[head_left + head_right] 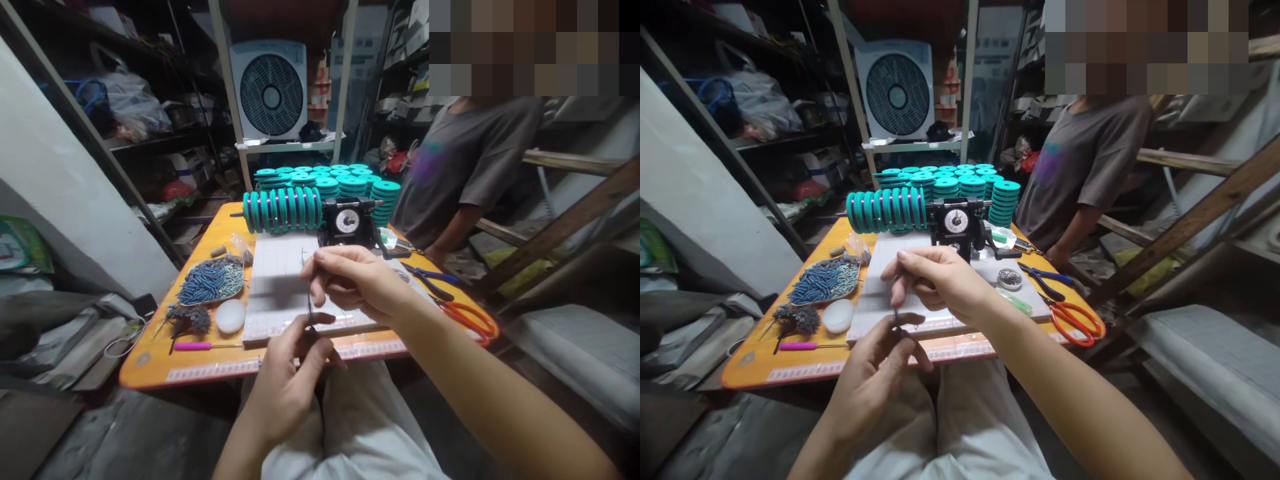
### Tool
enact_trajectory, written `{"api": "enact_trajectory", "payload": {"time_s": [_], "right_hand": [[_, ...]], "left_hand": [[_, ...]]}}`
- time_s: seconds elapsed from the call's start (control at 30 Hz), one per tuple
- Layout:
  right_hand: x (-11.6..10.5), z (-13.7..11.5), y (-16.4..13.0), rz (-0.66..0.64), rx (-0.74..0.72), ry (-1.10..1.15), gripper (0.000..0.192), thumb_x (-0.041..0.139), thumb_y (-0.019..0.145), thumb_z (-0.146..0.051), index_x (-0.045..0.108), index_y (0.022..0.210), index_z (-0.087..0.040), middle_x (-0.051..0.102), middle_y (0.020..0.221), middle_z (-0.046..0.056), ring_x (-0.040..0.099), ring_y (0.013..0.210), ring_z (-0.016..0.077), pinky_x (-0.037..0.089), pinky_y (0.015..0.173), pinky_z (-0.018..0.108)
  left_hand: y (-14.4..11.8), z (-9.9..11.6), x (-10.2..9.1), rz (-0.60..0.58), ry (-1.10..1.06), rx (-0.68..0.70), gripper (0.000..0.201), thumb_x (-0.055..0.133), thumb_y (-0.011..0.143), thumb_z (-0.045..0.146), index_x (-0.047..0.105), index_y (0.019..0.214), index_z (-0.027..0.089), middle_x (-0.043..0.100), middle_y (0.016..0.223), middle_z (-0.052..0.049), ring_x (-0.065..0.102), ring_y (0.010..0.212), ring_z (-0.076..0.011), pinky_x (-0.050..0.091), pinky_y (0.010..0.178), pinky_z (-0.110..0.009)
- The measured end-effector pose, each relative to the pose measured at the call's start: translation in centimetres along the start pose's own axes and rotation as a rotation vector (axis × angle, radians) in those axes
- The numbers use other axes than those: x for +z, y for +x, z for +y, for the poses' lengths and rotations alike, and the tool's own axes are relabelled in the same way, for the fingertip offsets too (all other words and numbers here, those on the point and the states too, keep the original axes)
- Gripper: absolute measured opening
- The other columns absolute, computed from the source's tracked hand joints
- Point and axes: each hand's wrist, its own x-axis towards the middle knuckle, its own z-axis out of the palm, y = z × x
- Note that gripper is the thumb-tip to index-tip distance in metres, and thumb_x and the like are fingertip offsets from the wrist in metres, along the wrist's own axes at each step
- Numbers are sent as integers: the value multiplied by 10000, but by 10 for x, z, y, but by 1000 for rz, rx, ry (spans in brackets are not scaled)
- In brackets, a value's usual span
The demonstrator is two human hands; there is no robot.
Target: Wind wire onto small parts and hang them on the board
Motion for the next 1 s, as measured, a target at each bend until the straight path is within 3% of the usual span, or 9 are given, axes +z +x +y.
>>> {"api": "enact_trajectory", "payload": {"time_s": [0.13, 0.33, 0.47, 0.6, 0.8, 0.9, 1.0], "right_hand": [[2, 16, 2, -25, 108, 23, 543, 438, 847, -495, 467, 1133, -34, 524, 580, -33, 190, 322, -65, 91, 347, 98], [-6, 48, 2, -162, 291, 192, 715, 390, 845, -578, 323, 1377, -104, 211, 397, -90, 159, 314, -37, 145, 380, 85], [-6, 67, 3, -219, 411, 312, 573, 331, 844, -626, 356, 1161, -149, 318, 432, -92, 116, 292, -32, 135, 343, 100], [-2, 76, 3, -159, 395, 356, 492, 344, 840, -623, 307, 928, -140, 410, 476, -94, 86, 300, -43, 95, 331, 90], [-3, 82, 2, -52, 370, 354, 481, 373, 836, -596, 277, 854, -125, 335, 429, -91, 106, 294, -30, 63, 342, 113], [-6, 84, 3, -18, 367, 343, 468, 367, 844, -583, 270, 846, -125, 341, 439, -86, 100, 299, -33, 65, 344, 114], [-6, 85, 4, -8, 365, 344, 451, 366, 847, -570, 264, 841, -131, 330, 441, -84, 93, 304, -29, 72, 337, 111]], "left_hand": [[-4, -2, 4, -138, -199, -37, 351, 410, 931, 439, 595, 853, 151, 671, 720, -57, 501, 581, -84, 331, 560, -193], [-9, -23, 17, -58, -616, -74, 379, 341, 952, 379, 524, 709, 153, 584, 627, -34, 486, 656, -108, 357, 683, -218], [-19, -33, 22, -14, -829, -122, 379, 357, 947, 383, 485, 670, 159, 519, 553, -15, 502, 656, -117, 386, 716, -224], [-32, -39, 23, -26, -916, -139, 389, 351, 951, 379, 484, 667, 147, 495, 482, -10, 526, 586, -114, 398, 639, -216], [-63, -67, 26, -167, -981, -301, 372, 269, 964, 367, 451, 720, 153, 644, 529, -67, 645, 495, -173, 483, 532, -238], [-79, -81, 26, -178, -1009, -343, 359, 251, 966, 373, 445, 755, 157, 701, 628, -104, 682, 550, -198, 484, 450, -215], [-90, -88, 26, -186, -1053, -373, 378, 216, 972, 368, 444, 763, 151, 713, 665, -126, 694, 571, -195, 514, 472, -218]]}}
